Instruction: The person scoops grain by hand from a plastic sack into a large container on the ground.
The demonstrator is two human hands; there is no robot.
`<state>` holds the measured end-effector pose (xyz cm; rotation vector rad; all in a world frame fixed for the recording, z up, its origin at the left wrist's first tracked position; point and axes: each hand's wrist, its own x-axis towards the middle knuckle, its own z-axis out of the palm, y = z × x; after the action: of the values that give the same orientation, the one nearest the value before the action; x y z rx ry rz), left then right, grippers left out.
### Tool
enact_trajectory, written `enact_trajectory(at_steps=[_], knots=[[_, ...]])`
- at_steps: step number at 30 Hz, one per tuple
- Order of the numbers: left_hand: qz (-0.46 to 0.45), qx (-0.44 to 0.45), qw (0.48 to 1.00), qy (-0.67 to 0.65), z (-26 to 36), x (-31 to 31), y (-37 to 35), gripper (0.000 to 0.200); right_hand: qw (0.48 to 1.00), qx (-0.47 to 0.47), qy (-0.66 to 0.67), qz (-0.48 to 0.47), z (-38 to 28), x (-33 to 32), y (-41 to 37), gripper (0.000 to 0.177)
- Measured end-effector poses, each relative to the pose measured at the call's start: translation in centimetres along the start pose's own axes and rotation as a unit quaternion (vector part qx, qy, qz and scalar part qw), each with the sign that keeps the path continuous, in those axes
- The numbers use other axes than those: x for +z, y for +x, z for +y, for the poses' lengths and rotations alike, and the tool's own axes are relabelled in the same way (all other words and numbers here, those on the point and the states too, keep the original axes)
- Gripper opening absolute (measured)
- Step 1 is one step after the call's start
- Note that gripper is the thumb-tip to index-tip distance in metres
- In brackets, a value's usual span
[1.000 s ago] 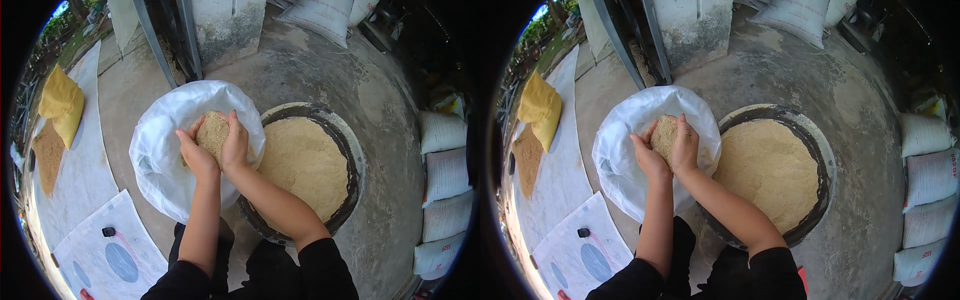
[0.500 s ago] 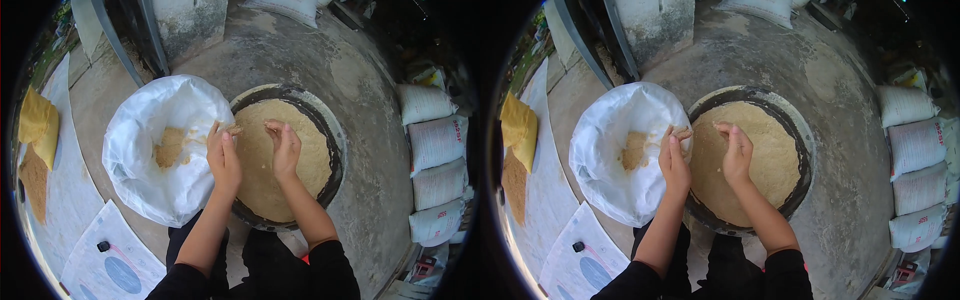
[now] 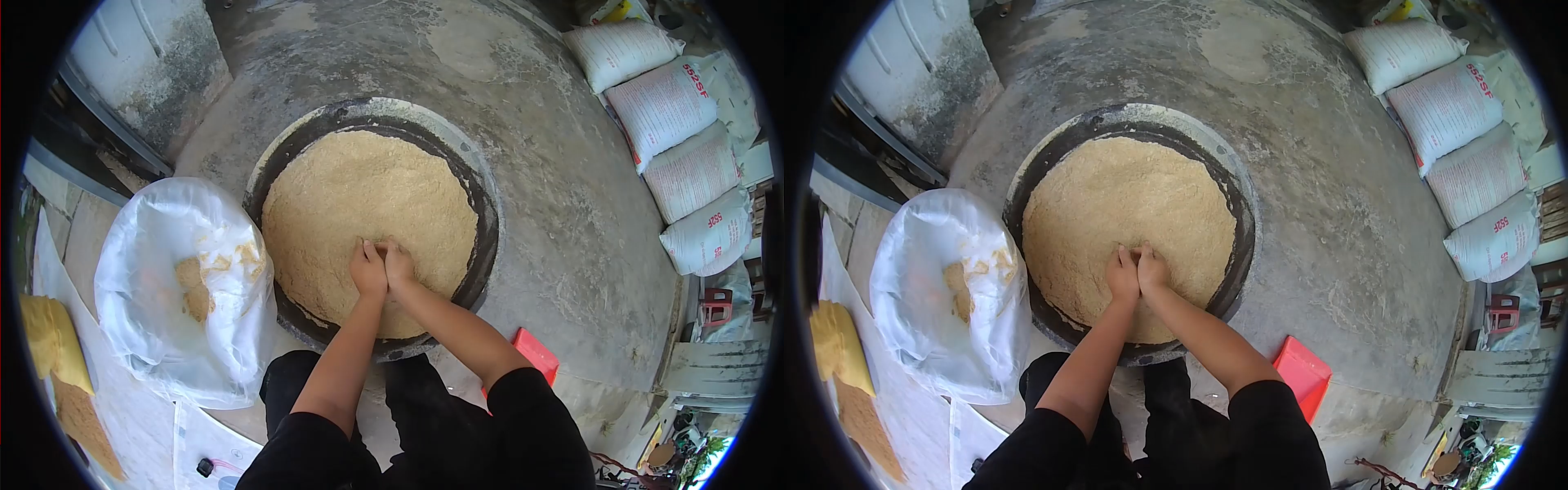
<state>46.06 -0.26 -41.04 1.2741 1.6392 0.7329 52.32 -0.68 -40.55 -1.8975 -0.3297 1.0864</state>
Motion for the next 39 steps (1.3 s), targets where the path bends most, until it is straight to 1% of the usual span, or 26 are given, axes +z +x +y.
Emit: enact_trajectory(at_steps=[2, 3, 4, 5, 6, 8, 12, 14, 15, 17, 18, 20, 21, 22, 25, 26, 27, 28, 30, 31, 33, 35, 36, 37, 38, 39], knots=[[0.005, -0.096, 0.984, -0.147, 0.6, -0.3, 0.1, 0.041, 0.98, 0.06, 0.175, -0.067, 0.2, 1.1, -0.4, 0.045], [0.008, -0.094, 0.984, -0.149, 0.6, -0.2, 0.2, 0.041, 0.98, 0.057, 0.175, -0.07, 0.4, 1.1, -0.4, 0.045], [0.056, -0.139, 0.943, -0.299, 0.7, 0.1, 0.2, 0.041, 0.984, 0.05, 0.162, -0.045, 0.6, 1.1, -0.6, 0.043], [0.102, -0.179, 0.874, -0.44, 1.0, -0.1, 0.2, 0.04, 0.988, 0.043, 0.149, -0.02, 0.4, 1.4, -0.8, 0.042], [0.107, -0.177, 0.874, -0.441, 1.3, -0.5, 0.3, 0.04, 0.988, 0.043, 0.149, -0.025, 0.1, 1.6, -0.9, 0.042], [0.103, -0.161, 0.829, -0.526, 2.6, -1.9, 0.5, 0.038, 0.935, 0.107, 0.333, -0.058, -1.3, 1.9, -1.5, 0.039], [0.142, -0.099, 0.817, -0.55, 8.2, -8.8, 0.4, 0.036, 0.929, 0.082, 0.341, -0.116, -10.1, 4.4, -7.7, 0.037], [0.143, -0.009, 0.808, -0.572, 11.2, -13.8, 0.0, 0.038, 0.931, -0.012, 0.324, -0.167, -14.0, 6.5, -11.1, 0.037], [0.196, 0.024, 0.822, -0.534, 12.3, -16.3, -0.2, 0.044, 0.931, -0.011, 0.314, -0.187, -15.2, 7.9, -12.5, 0.037], [0.22, 0.081, 0.747, -0.622, 12.7, -21.3, -0.4, 0.05, 0.906, -0.106, 0.259, -0.318, -16.6, 11.4, -15.5, 0.04], [0.235, 0.087, 0.742, -0.622, 12.6, -23.5, -0.8, 0.05, 0.902, -0.104, 0.254, -0.333, -17.1, 13.2, -17.1, 0.04], [0.34, 0.138, 0.781, -0.506, 12.1, -27.2, -1.5, 0.053, 0.865, -0.285, 0.116, -0.395, -17.5, 16.1, -20.0, 0.043], [0.352, 0.14, 0.775, -0.505, 11.4, -28.2, -1.7, 0.053, 0.86, -0.285, 0.114, -0.407, -17.4, 16.9, -20.6, 0.043], [0.376, 0.136, 0.797, -0.453, 10.4, -28.7, -1.8, 0.053, 0.851, -0.315, 0.108, -0.406, -17.1, 17.5, -21.0, 0.041], [0.405, 0.145, 0.83, -0.355, 9.0, -28.5, -2.1, 0.052, 0.828, -0.393, 0.069, -0.393, -17.1, 16.7, -20.3, 0.04], [0.406, 0.188, 0.841, -0.305, 8.7, -27.5, -2.1, 0.047, 0.821, -0.416, 0.047, -0.388, -17.3, 15.3, -19.3, 0.042], [0.403, 0.228, 0.848, -0.256, 8.6, -26.2, -2.1, 0.043, 0.837, -0.404, 0.061, -0.363, -17.1, 14.2, -17.6, 0.041], [0.398, 0.223, 0.851, -0.262, 8.9, -24.7, -2.3, 0.043, 0.854, -0.391, 0.072, -0.336, -16.6, 12.8, -15.6, 0.039], [0.245, 0.167, 0.902, -0.314, 9.6, -21.1, -2.8, 0.036, 0.899, -0.368, 0.077, -0.223, -15.5, 9.1, -11.5, 0.035], [0.229, 0.161, 0.904, -0.324, 9.4, -19.3, -2.9, 0.036, 0.923, -0.34, 0.064, -0.171, -14.5, 6.9, -9.1, 0.036], [0.154, 0.186, 0.961, -0.136, 9.0, -15.5, -2.5, 0.031, 0.943, -0.314, 0.053, -0.095, -11.8, 2.1, -4.4, 0.036], [0.121, 0.234, 0.956, -0.128, 8.5, -12.3, -3.0, 0.028, 0.967, -0.253, -0.014, 0.032, -8.0, -2.8, -0.7, 0.039], [0.074, 0.233, 0.967, -0.066, 8.0, -10.9, -3.1, 0.03, 0.967, -0.248, -0.012, 0.049, -6.3, -4.9, 0.1, 0.039], [0.029, 0.231, 0.973, -0.002, 7.2, -9.5, -3.2, 0.033, 0.968, -0.222, -0.074, 0.088, -4.7, -6.7, 0.7, 0.039], [0.015, 0.231, 0.973, -0.002, 4.9, -7.3, -2.6, 0.033, 0.964, -0.194, -0.136, 0.122, -3.4, -8.1, 1.1, 0.04], [0.045, 0.15, 0.983, 0.095, 1.7, -4.6, -1.6, 0.036, 0.964, -0.186, -0.137, 0.132, -2.3, -8.8, 1.5, 0.04]])
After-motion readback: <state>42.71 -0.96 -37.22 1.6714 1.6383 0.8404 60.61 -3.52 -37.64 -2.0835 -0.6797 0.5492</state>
